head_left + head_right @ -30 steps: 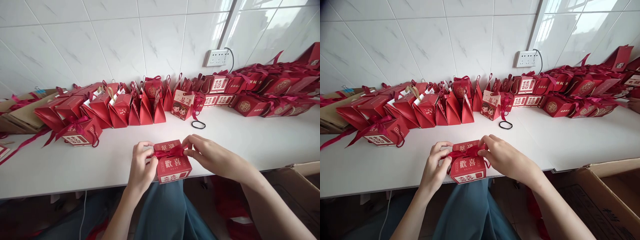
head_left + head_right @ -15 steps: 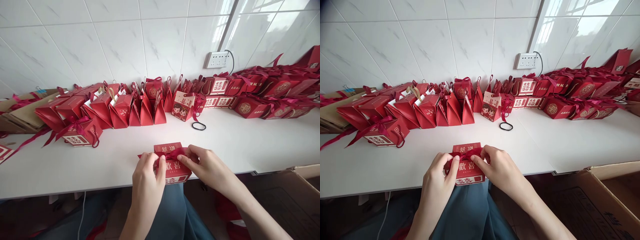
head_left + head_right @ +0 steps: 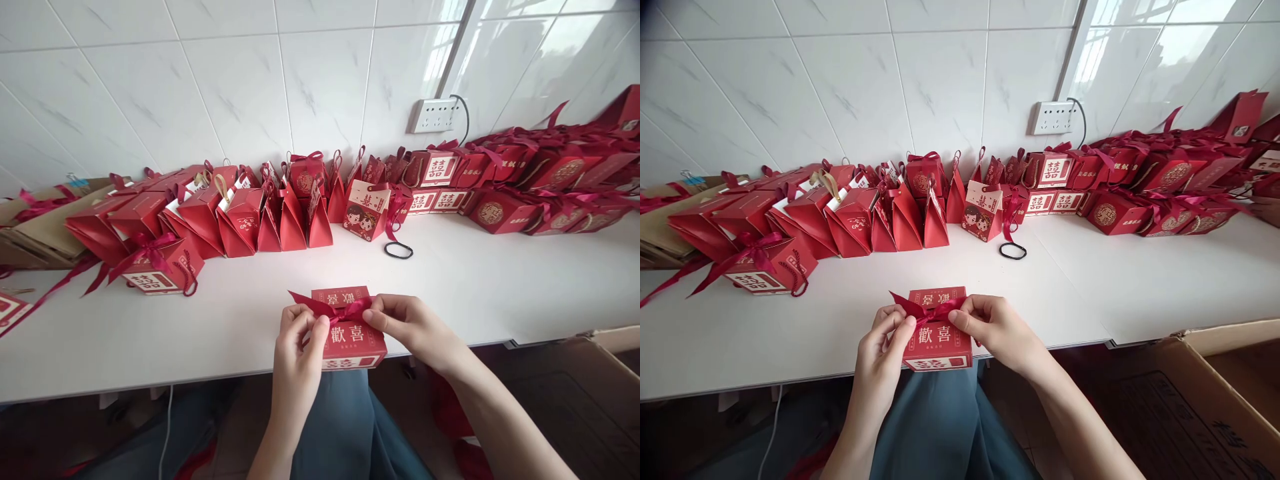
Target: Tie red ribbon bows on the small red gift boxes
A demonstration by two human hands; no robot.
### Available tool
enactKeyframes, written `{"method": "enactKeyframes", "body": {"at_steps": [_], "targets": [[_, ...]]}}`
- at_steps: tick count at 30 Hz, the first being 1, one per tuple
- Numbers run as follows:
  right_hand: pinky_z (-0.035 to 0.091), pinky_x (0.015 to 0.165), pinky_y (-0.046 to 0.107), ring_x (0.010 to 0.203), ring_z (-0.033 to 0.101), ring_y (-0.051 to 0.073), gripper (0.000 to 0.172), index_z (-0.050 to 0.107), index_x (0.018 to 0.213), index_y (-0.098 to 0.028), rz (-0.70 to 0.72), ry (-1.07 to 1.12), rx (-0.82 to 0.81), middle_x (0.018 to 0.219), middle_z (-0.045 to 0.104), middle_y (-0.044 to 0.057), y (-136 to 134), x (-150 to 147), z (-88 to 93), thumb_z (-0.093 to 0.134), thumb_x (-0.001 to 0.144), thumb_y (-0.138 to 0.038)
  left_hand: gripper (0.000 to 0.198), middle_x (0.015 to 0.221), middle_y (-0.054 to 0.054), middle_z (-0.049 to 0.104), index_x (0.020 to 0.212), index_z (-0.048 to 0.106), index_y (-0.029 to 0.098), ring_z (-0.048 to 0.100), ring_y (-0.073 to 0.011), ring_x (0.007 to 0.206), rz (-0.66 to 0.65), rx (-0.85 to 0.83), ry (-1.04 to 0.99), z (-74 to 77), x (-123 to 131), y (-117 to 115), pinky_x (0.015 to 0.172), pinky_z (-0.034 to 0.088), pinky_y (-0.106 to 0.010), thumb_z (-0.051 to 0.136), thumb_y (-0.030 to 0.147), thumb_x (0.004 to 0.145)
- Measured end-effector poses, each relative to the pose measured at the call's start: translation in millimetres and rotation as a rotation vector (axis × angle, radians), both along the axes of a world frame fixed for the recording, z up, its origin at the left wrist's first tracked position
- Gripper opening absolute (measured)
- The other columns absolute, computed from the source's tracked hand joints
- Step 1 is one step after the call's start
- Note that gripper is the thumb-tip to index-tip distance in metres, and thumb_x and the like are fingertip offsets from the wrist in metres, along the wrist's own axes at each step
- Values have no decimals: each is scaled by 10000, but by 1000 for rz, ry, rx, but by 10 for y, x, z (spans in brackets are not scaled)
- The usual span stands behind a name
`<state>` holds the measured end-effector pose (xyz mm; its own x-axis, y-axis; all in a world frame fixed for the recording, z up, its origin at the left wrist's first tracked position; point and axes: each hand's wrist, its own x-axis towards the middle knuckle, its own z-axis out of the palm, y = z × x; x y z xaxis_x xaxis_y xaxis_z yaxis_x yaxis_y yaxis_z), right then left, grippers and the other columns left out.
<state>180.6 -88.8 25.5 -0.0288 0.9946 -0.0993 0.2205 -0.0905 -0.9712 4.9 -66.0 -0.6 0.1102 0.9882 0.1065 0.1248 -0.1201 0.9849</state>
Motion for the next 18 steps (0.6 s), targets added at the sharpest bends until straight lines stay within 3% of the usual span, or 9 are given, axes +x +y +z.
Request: {"method": "enactKeyframes", "body": {"at_steps": [9,18], "targets": [[305,558,236,558,388,88,450,499,614,-158,2,285,-44,586,479,-32,27,60,-131,699,718,-547,300,922,-36,436,605,437,180,502,-132,754,5,-39,-120,-67,47,13,607,473,-188,528,333,846],[265,535,230,540,314,76,458,446,583,-170,35,417,-36,568,396,-54,41,110,-223,718,725,-511,345,906,-29,445,564,392,175,466,-111,683,57,-54,-116,-14,75,2,537,428,-183,532,333,837]]}}
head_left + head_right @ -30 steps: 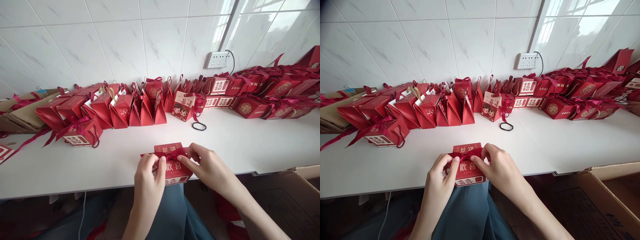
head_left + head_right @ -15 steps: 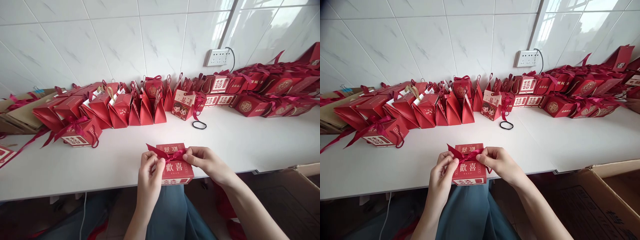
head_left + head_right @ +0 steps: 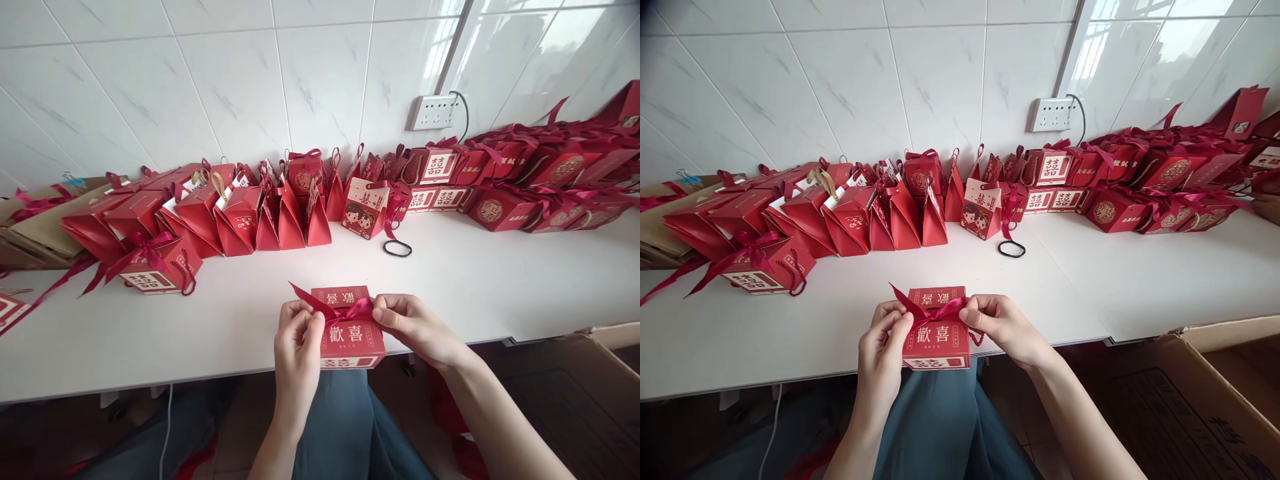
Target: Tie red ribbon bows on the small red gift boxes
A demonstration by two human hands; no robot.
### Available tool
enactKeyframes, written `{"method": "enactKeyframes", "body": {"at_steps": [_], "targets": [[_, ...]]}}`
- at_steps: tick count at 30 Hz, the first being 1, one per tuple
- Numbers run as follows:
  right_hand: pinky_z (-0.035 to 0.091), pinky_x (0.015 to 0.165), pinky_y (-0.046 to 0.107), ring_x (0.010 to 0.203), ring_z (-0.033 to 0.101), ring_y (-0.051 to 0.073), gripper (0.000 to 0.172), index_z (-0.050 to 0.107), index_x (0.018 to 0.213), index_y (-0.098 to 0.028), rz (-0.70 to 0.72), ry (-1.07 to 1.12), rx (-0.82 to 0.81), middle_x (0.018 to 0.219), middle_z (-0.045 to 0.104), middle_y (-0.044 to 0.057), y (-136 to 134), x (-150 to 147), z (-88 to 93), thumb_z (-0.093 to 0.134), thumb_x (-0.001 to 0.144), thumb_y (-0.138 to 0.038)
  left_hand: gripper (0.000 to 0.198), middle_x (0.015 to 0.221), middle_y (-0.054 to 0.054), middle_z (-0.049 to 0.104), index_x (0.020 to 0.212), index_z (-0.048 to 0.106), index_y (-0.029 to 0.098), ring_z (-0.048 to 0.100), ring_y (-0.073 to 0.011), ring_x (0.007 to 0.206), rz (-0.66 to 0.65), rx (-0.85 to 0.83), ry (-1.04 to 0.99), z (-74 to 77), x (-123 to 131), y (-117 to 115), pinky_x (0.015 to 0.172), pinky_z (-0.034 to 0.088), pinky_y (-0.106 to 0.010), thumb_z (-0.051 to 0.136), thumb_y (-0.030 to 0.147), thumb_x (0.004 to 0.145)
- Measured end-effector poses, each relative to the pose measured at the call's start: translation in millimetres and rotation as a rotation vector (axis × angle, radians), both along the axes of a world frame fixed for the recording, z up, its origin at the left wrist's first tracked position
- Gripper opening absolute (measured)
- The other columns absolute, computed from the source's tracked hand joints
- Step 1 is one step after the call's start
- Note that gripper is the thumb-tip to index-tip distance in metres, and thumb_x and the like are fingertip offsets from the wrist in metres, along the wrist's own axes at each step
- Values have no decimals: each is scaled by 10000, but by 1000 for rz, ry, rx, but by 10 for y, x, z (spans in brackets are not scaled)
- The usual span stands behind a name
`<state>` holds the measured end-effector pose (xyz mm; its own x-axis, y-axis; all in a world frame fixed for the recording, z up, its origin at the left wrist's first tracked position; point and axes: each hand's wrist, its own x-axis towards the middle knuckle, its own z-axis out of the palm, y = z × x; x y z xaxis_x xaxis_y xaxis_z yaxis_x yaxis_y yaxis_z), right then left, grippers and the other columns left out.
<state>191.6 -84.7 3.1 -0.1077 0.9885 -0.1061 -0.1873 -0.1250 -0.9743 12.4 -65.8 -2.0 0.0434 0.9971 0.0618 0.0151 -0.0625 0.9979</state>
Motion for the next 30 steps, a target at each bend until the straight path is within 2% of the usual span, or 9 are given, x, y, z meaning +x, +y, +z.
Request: {"method": "enactKeyframes", "body": {"at_steps": [3,6,10,12,15,17,21,26,30], "targets": [[307,545,239,544,342,84,489,418,579,-184,9,31,-40,574,396,-49,13,33,-57,719,699,-550,372,869,-24,444,537,373,169,451,-98,643,-4,-10,-28,16,-13,34,499,407,-181,570,335,804],[328,548,248,554,376,96,488,447,593,-185,6,-79,-30,588,439,-33,1,91,-38,702,688,-590,364,844,-21,446,539,374,167,469,-96,638,-36,-3,-1,35,-47,54,498,414,-176,575,329,796],[286,520,249,533,355,100,480,468,609,-194,-251,-411,119,565,431,-35,13,140,193,611,740,-633,340,840,-17,464,571,397,173,485,-96,646,-58,77,126,56,-83,40,505,417,-168,554,339,823],[305,533,256,537,380,108,436,486,615,-196,-302,-602,221,571,453,-28,65,82,350,570,795,-584,338,846,-19,480,578,406,176,490,-95,644,-45,137,182,54,-78,29,506,416,-170,545,347,835],[373,620,263,642,502,134,323,570,655,-186,-99,-869,327,700,582,16,192,-116,536,590,822,-461,310,814,-15,499,585,412,180,488,-91,636,17,280,279,35,-53,23,545,428,-175,543,301,839],[377,611,259,650,523,138,291,586,649,-183,50,-1001,337,724,608,25,280,-261,603,598,817,-421,277,778,-6,499,597,422,182,488,-89,635,56,380,341,19,-41,21,579,432,-178,545,252,836],[355,542,234,569,522,111,204,594,647,-181,204,-1031,298,644,624,2,403,-412,642,578,806,-308,279,743,4,488,603,413,185,491,-86,630,78,474,380,0,-50,-7,577,423,-178,518,213,860],[327,485,225,500,460,86,199,512,576,-182,110,-1001,251,565,576,-24,443,-364,605,545,765,-237,307,720,2,494,595,414,185,505,-88,618,55,492,393,14,-94,-43,563,424,-184,479,211,894],[309,476,228,496,421,85,215,460,577,-190,-3,-995,266,540,519,-40,433,-295,538,520,772,-256,344,703,-4,455,576,308,195,480,-99,607,32,509,445,18,-107,-37,539,413,-209,477,196,876]]}}
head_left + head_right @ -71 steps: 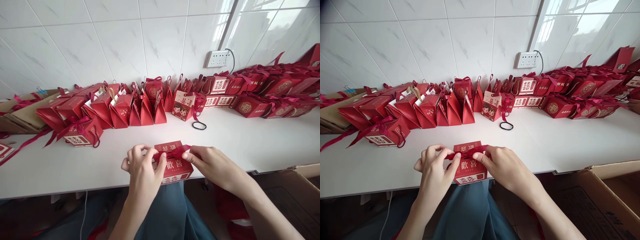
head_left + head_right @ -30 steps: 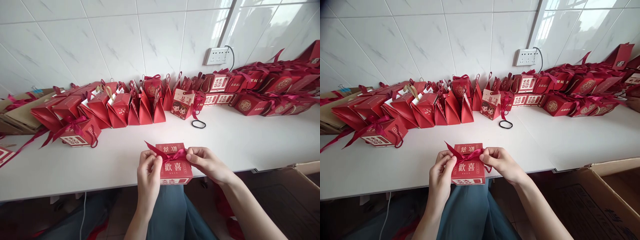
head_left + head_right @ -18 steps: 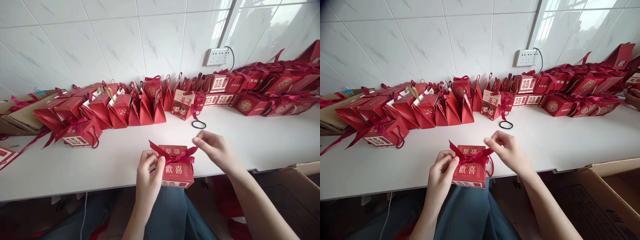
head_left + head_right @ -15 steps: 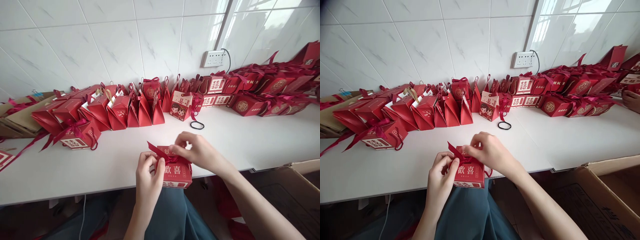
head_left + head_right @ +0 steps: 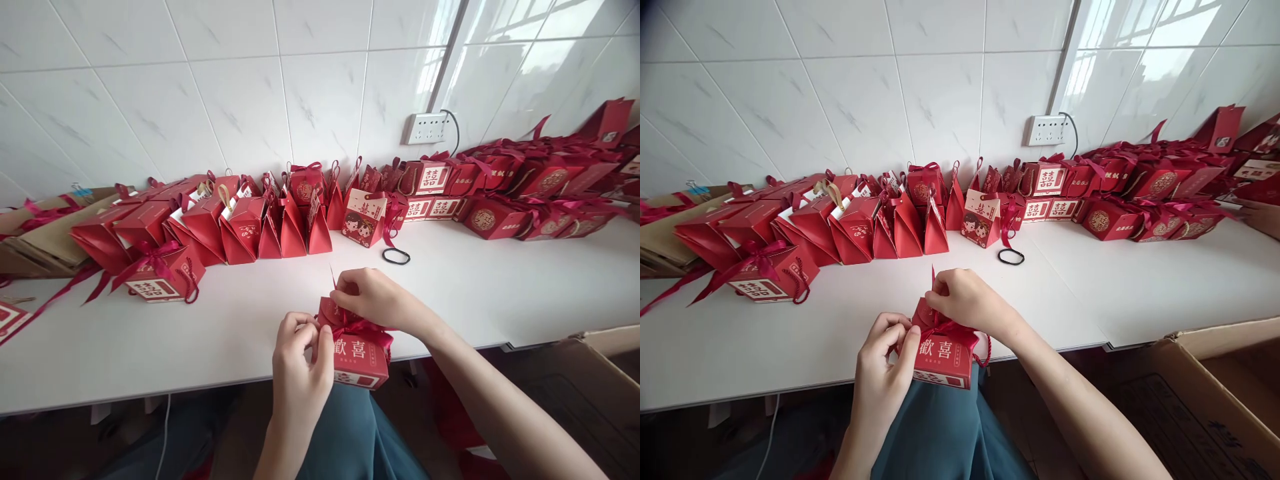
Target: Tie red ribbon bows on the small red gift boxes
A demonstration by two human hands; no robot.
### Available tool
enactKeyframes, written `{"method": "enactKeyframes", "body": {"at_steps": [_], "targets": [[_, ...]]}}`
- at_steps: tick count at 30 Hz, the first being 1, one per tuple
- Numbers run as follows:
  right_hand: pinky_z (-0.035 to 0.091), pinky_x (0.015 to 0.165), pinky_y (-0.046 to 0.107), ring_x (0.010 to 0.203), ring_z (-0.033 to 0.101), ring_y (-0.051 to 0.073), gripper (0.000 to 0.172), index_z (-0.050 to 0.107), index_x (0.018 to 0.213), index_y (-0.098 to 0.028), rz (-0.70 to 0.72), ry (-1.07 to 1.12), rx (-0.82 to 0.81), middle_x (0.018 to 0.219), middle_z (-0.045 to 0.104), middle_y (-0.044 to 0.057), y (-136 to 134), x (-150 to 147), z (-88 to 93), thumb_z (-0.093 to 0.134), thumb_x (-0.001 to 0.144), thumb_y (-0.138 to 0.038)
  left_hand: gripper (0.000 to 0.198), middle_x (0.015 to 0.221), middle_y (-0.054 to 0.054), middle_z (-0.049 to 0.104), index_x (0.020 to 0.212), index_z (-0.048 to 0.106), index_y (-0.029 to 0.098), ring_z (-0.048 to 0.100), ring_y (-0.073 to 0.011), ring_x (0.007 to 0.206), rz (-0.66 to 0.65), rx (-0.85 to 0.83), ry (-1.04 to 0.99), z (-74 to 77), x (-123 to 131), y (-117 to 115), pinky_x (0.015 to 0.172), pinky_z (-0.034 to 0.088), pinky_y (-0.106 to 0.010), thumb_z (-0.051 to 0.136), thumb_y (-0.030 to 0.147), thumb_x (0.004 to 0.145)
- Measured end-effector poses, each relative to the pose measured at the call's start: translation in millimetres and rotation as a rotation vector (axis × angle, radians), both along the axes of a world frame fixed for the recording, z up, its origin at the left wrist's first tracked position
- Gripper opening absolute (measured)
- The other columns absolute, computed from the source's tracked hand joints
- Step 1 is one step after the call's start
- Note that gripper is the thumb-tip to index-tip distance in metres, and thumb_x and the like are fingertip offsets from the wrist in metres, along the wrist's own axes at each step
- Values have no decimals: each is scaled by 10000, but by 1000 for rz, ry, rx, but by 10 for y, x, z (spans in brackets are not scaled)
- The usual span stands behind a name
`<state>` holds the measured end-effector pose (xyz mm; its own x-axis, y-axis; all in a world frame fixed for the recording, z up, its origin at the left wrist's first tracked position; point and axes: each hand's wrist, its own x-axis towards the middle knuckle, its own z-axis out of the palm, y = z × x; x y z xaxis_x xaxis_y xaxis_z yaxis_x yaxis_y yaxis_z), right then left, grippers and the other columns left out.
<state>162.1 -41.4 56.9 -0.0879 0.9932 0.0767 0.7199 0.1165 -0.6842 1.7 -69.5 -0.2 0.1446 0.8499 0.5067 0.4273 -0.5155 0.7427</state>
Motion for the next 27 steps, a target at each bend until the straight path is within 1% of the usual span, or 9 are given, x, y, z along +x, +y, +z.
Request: {"method": "enactKeyframes", "body": {"at_steps": [3,6,8,10,13,16,20,23,27], "targets": [[324,484,225,506,432,86,187,467,602,-191,-25,36,-9,556,529,-43,14,29,-36,523,766,-259,280,685,12,397,646,307,212,449,-117,613,46,64,72,8,4,24,558,420,-238,508,165,836],[327,491,226,524,428,89,176,481,613,-190,-44,51,-28,573,528,-43,68,43,-55,535,761,-269,99,837,-33,486,864,467,187,506,-158,791,-9,198,143,43,1,66,687,470,-277,494,102,822],[314,493,232,521,400,88,209,474,599,-190,-53,50,-33,556,494,-49,110,66,-63,534,772,-291,221,945,-57,517,985,520,186,512,-175,930,-135,247,203,71,-8,97,798,479,-303,443,45,833],[288,486,240,504,354,86,290,443,572,-192,-86,52,-40,528,438,-56,125,131,-76,525,800,-351,285,955,-53,531,984,556,195,512,-172,961,-230,235,257,89,-18,120,834,479,-308,399,6,839],[287,489,250,500,343,90,423,425,574,-194,-134,92,-79,538,432,-47,39,332,-124,481,837,-520,323,932,-51,559,1013,570,188,522,-175,936,-266,188,287,107,-24,134,821,490,-318,377,-4,838],[356,549,260,569,435,117,491,480,626,-182,-70,154,-184,610,498,-16,-174,579,-224,478,819,-634,387,929,-49,595,1098,573,186,531,-187,937,-299,180,315,146,-12,142,844,487,-352,365,-7,834],[399,626,283,660,485,145,535,560,719,-163,79,260,-305,700,544,16,-475,728,-369,451,828,-676,418,924,-42,632,1036,634,200,562,-187,913,-313,191,346,216,23,171,846,484,-372,347,-13,821],[435,682,302,718,540,163,490,586,768,-159,143,462,-366,762,600,37,-591,695,-436,503,829,-639,380,906,-38,657,947,650,195,588,-177,895,-321,157,251,227,50,185,833,499,-351,360,-6,808],[447,724,320,705,565,166,409,576,728,-160,42,694,-280,707,616,39,-566,665,-463,599,814,-559,200,905,-43,679,921,650,192,621,-170,881,-289,45,62,181,72,173,754,536,-295,473,119,863]]}}
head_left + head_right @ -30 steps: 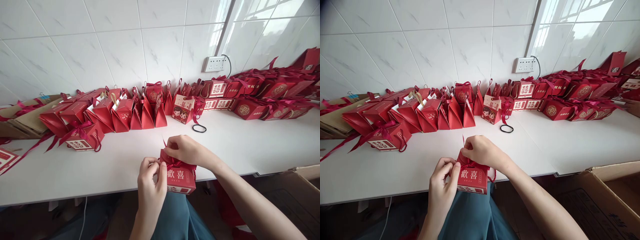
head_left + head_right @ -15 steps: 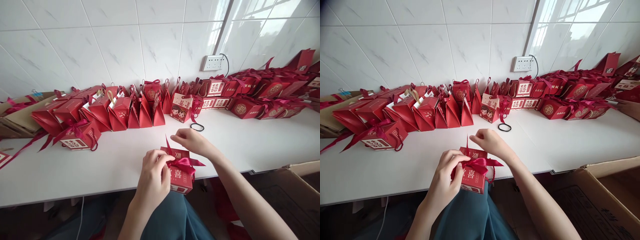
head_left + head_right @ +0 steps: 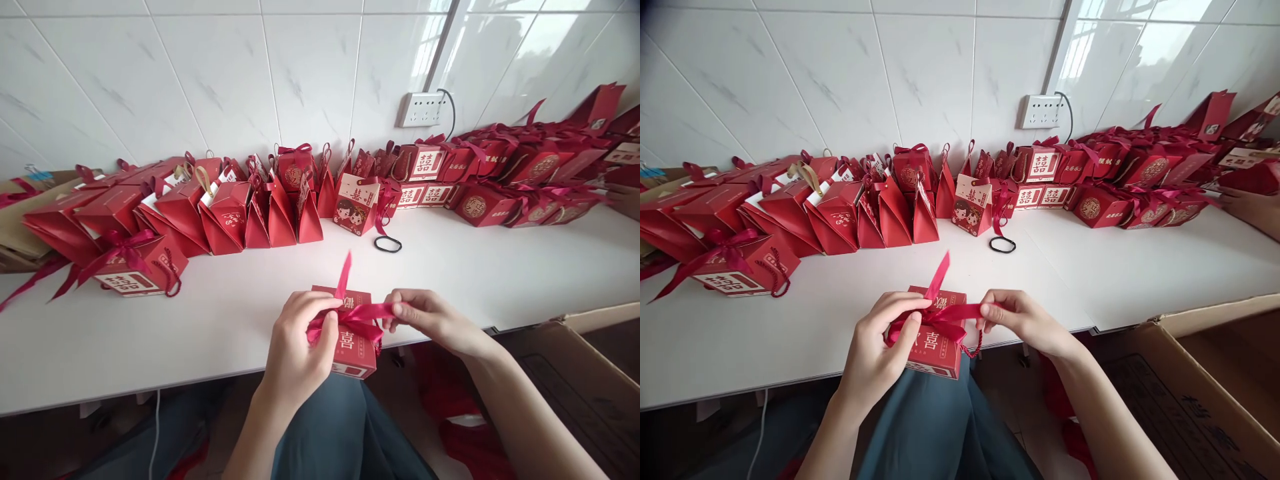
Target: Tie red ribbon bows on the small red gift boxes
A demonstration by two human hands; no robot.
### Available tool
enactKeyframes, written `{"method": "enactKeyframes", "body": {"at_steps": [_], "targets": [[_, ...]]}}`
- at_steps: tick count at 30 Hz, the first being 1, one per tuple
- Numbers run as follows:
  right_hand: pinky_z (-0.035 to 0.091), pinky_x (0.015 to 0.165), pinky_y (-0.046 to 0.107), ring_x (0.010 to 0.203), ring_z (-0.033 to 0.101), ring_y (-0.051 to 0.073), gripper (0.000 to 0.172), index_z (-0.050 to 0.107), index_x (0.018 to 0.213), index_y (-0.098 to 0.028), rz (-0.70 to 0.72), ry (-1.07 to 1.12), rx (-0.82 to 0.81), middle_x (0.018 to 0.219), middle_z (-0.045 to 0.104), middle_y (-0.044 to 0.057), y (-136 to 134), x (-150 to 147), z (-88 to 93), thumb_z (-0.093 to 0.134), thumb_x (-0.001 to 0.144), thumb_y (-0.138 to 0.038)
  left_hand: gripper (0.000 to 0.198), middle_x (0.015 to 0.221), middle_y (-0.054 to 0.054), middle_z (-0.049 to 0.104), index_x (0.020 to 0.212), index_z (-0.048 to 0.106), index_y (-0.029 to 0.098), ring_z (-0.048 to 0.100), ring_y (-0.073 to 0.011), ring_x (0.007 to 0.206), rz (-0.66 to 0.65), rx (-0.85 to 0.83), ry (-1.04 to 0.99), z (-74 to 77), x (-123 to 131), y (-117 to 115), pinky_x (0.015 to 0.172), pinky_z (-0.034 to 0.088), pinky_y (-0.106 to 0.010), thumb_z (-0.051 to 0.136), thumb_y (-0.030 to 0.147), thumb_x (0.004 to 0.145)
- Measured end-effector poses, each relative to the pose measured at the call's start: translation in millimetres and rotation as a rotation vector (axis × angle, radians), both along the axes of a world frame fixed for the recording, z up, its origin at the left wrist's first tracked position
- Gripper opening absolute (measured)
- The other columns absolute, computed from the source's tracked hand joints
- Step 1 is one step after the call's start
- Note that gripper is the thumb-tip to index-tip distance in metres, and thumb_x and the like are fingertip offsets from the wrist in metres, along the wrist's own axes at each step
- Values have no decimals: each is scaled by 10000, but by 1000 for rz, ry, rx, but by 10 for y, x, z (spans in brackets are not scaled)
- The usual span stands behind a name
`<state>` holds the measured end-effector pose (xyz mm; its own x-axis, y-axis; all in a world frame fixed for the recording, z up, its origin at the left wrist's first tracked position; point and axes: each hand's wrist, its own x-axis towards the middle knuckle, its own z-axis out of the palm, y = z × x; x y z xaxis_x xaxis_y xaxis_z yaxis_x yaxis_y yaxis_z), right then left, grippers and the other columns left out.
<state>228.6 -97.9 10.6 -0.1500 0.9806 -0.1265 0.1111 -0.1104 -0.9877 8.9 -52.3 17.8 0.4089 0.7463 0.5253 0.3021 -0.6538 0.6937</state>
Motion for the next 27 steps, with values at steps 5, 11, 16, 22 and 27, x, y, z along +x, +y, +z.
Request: {"method": "enactKeyframes", "body": {"at_steps": [5,11,16,22,27], "targets": [[389,643,264,623,468,114,345,550,687,-167,-206,5,129,639,534,-7,213,-37,72,615,828,-475,90,938,-43,680,879,654,197,623,-184,964,138,17,-8,-48,5,-9,838,534,-318,568,215,861],[345,560,243,576,403,98,329,550,676,-165,-285,-270,213,613,460,-33,559,-280,242,528,846,-445,220,1159,-82,618,1085,612,204,576,-208,1128,126,-62,66,-85,-4,9,939,513,-365,507,234,894],[306,492,238,523,379,91,257,600,669,-149,-136,-568,98,573,481,-34,745,-300,250,565,792,-372,313,1376,-79,480,1219,544,240,419,-206,1328,34,-43,94,-95,-16,8,1060,433,-387,431,210,929],[323,482,243,515,396,107,404,515,680,-190,-392,-593,148,577,477,-27,265,-205,236,468,845,-556,313,1387,-37,487,1075,656,270,411,-221,1340,-67,-252,136,-64,-31,13,1079,420,-410,375,227,945],[319,475,255,486,352,108,555,445,571,-196,-179,-446,15,509,412,-28,-171,-390,235,348,875,-651,302,1347,-57,512,1091,652,253,463,-230,1289,-3,-292,93,-74,26,-14,1047,452,-412,396,242,931]]}}
